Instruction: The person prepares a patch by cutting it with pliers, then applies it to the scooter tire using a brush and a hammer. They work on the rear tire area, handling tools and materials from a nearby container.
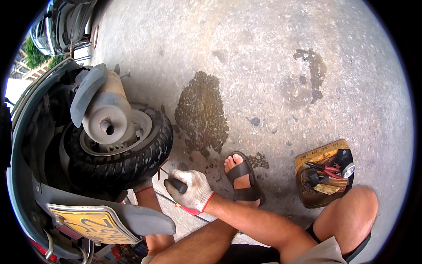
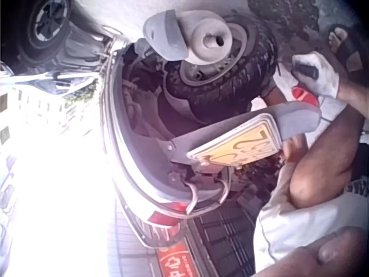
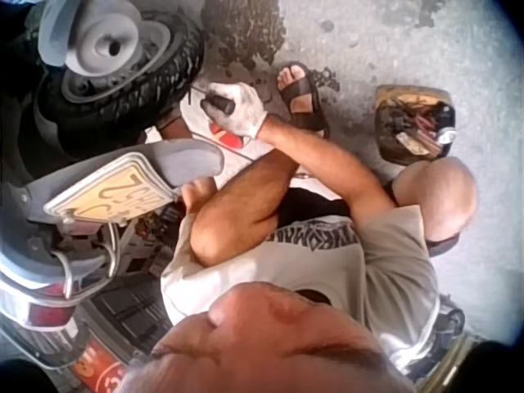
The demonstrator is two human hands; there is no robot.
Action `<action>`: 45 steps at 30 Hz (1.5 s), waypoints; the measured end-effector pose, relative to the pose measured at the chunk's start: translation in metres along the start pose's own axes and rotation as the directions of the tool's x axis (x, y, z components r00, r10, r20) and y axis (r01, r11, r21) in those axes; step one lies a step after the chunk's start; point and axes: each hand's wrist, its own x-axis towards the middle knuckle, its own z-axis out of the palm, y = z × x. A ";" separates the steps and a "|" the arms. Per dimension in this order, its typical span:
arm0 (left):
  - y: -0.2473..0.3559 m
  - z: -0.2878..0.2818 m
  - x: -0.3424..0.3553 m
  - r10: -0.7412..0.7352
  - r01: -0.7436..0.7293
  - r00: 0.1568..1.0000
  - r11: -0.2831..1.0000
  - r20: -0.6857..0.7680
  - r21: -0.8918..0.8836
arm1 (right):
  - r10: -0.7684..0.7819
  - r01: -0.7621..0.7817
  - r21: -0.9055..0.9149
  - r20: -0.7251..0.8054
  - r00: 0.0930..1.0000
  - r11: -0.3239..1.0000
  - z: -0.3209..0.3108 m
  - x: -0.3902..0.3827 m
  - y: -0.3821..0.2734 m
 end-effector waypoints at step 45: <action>0.008 -0.017 0.050 -0.191 -0.007 0.453 -0.977 0.871 -0.211 | 0.654 -0.507 0.839 0.274 0.705 0.196 0.032 0.015 -0.005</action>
